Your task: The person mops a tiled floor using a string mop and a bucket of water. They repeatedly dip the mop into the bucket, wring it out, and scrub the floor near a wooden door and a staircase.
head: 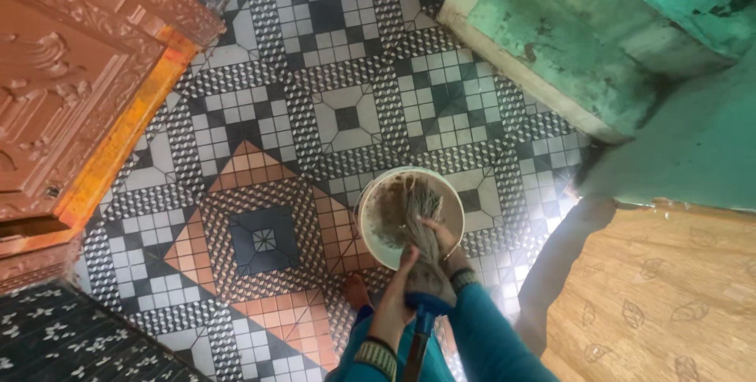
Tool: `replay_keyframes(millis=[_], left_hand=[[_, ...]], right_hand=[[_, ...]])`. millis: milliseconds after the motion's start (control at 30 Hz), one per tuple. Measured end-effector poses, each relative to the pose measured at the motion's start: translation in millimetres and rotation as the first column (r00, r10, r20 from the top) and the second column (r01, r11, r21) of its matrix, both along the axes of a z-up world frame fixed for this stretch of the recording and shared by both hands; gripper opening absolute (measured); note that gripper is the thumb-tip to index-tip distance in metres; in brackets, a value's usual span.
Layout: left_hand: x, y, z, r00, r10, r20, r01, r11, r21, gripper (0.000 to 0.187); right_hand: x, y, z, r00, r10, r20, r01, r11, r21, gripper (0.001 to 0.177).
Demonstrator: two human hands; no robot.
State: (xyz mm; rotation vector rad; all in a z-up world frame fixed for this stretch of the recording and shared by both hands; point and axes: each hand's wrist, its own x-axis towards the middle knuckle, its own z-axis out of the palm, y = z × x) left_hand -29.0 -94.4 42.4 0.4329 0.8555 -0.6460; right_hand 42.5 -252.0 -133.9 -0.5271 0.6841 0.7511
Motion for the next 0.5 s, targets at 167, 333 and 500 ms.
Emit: replay_keyframes(millis=[167, 333, 500], left_hand=[[7.7, -13.8, -33.3, 0.937, -0.321, 0.136, 0.267, 0.912, 0.312, 0.050], [5.2, -25.0, -28.8, 0.809, -0.564, 0.167, 0.310, 0.649, 0.695, 0.038], [15.8, -32.1, -9.9, 0.397, -0.875, 0.278, -0.097, 0.261, 0.960, 0.032]], right_hand=[[19.9, -6.2, 19.2, 0.934, 0.357, 0.003, -0.340, 0.893, -0.295, 0.035], [45.1, 1.7, 40.3, 0.557, 0.827, -0.075, -0.650, 0.378, -0.660, 0.045], [56.5, 15.0, 61.2, 0.508, 0.771, -0.384, -0.462, -0.133, -0.877, 0.062]])
